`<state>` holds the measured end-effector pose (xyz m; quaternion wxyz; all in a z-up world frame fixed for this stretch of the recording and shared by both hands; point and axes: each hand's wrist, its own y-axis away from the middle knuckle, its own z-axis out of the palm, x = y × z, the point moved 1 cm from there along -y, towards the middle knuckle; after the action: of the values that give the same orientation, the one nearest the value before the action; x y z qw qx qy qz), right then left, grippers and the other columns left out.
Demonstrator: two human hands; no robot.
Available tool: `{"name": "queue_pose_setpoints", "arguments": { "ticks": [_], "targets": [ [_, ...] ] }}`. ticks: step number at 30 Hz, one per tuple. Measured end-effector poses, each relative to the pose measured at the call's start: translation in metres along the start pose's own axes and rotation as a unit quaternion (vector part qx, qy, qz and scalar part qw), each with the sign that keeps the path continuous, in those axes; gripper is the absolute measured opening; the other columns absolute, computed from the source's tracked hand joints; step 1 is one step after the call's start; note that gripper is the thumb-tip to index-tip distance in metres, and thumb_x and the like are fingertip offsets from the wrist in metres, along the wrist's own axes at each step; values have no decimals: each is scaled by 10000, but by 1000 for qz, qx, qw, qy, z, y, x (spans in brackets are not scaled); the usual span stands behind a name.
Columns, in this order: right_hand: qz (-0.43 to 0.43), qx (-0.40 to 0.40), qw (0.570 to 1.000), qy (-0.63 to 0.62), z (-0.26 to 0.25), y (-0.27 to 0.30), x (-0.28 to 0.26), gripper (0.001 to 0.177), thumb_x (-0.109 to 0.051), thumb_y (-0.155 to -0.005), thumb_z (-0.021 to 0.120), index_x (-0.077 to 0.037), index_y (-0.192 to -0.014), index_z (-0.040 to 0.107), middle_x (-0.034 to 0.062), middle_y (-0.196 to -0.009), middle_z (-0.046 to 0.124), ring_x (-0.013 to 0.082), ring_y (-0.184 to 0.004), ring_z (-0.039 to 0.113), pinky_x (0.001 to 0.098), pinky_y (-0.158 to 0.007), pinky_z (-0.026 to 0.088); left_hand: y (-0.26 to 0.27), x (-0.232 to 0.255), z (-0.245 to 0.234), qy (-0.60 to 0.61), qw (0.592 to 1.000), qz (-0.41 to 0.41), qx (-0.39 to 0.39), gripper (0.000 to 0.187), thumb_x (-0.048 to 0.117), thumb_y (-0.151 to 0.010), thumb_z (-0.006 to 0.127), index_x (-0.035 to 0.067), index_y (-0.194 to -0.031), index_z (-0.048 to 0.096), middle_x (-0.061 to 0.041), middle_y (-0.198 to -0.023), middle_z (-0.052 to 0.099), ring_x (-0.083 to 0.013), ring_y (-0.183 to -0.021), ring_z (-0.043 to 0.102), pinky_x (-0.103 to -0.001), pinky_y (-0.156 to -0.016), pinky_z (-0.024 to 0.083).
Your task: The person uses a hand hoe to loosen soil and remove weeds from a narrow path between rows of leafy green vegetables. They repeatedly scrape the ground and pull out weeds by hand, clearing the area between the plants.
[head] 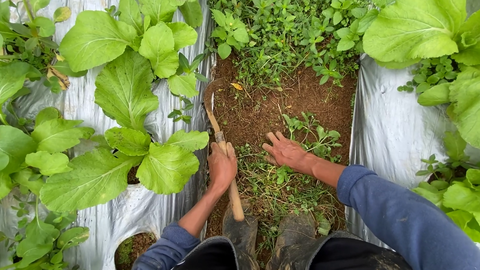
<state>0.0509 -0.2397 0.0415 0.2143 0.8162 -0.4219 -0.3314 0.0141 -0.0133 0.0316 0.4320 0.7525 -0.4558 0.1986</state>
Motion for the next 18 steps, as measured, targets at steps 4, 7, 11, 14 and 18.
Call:
{"name": "queue_pose_setpoints", "arguments": {
  "ticks": [4, 7, 11, 14, 18],
  "targets": [
    [-10, 4, 1000, -9, 11, -10, 6, 542, -493, -1033, 423, -147, -1429, 551, 287, -1501, 416, 509, -1397, 421, 569, -1072, 506, -46, -30, 35, -1, 1000, 20, -21, 431, 353, -1076, 445, -64, -1162, 504, -287, -737, 684, -345, -597, 722, -367, -420, 539],
    [-11, 0, 1000, -10, 12, -8, 3, 533, -489, -1035, 426, -139, -1413, 562, 289, -1484, 440, 507, -1378, 451, 562, -1062, 520, -28, -29, 28, -17, 999, 24, -25, 464, 389, -1070, 442, -67, -1147, 489, -265, -713, 678, -342, -577, 716, -367, -405, 505],
    [-4, -1, 1000, 10, 8, -9, 8, 502, -454, -1031, 444, -168, -1436, 518, 261, -1424, 442, 466, -1335, 472, 543, -1029, 545, 20, -11, 7, 36, 997, -14, -66, 359, 288, -1087, 433, -62, -1123, 505, -205, -690, 651, -253, -550, 664, -321, -430, 511],
    [-11, 6, 1000, 17, 7, -7, 4, 484, -455, -1024, 464, -156, -1400, 527, 233, -1345, 457, 444, -1279, 504, 529, -995, 576, 37, -28, 12, 29, 996, -21, -84, 320, 260, -1086, 439, -49, -1113, 520, -170, -670, 646, -224, -529, 647, -302, -421, 514],
    [-3, 1, 1000, -28, 24, -15, 15, 540, -483, -1048, 414, -211, -1512, 452, 256, -1458, 429, 500, -1388, 430, 600, -1051, 516, 36, -16, 1, -25, 997, -4, -67, 295, 202, -1079, 468, -80, -1151, 517, -161, -646, 620, -227, -503, 607, -333, -444, 472]
  ]
}}
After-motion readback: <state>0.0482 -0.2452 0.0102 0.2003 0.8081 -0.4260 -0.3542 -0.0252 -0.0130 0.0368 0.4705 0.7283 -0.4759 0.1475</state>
